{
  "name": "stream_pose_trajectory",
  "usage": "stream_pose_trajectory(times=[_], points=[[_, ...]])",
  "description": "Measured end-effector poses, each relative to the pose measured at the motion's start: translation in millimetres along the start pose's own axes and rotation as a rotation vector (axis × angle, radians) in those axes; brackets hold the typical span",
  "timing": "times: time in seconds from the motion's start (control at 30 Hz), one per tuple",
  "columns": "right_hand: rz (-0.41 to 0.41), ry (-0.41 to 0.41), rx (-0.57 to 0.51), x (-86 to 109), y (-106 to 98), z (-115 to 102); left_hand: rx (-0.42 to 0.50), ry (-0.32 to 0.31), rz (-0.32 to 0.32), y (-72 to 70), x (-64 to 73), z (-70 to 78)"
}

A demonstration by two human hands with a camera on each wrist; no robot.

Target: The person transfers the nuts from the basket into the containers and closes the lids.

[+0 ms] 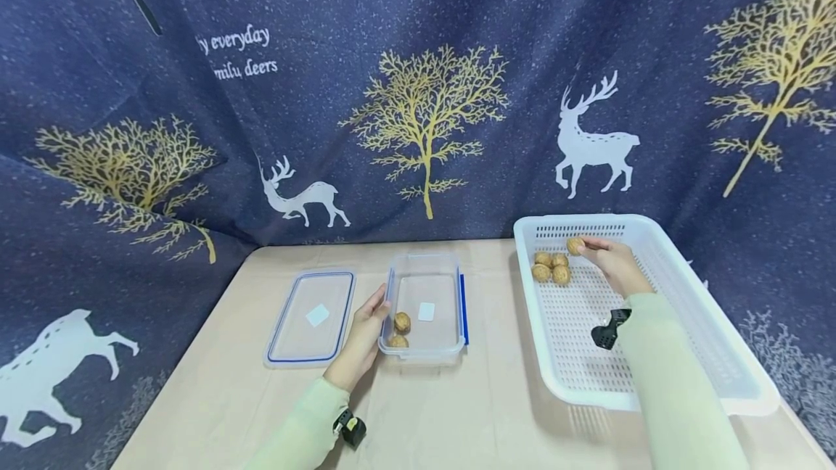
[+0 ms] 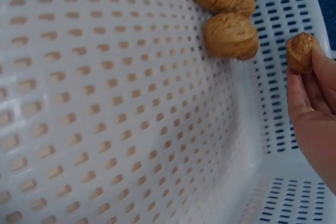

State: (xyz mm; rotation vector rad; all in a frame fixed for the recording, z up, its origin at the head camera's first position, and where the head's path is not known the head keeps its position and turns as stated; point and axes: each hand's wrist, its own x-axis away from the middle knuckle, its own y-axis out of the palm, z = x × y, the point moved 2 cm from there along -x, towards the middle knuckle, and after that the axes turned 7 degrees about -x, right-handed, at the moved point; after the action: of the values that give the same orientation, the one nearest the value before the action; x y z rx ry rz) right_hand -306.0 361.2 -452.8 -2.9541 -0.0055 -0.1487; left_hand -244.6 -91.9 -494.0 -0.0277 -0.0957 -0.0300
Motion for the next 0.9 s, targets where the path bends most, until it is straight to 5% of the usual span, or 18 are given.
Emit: stream_pose_trajectory(times=[0.23, 0.53, 0.63, 0.9], points=[[0.049, 0.025, 0.000, -1.4, 6, -13, 0.005, -0.006, 0.005, 0.3, -0.8, -0.7], [0.090, -0.058, -0.150, -3.1, 13, -24, 0.006, -0.005, 0.000, 0.2, -1.4, -1.3], [0.106, -0.078, -0.111, -3.2, 16, -32, 0.008, 0.003, -0.001, 0.5, -0.8, -0.9], [0.107, -0.089, -0.432, -0.5, 29, -56, 0.023, 0.000, 0.002, 0.4, -0.4, -0.8]])
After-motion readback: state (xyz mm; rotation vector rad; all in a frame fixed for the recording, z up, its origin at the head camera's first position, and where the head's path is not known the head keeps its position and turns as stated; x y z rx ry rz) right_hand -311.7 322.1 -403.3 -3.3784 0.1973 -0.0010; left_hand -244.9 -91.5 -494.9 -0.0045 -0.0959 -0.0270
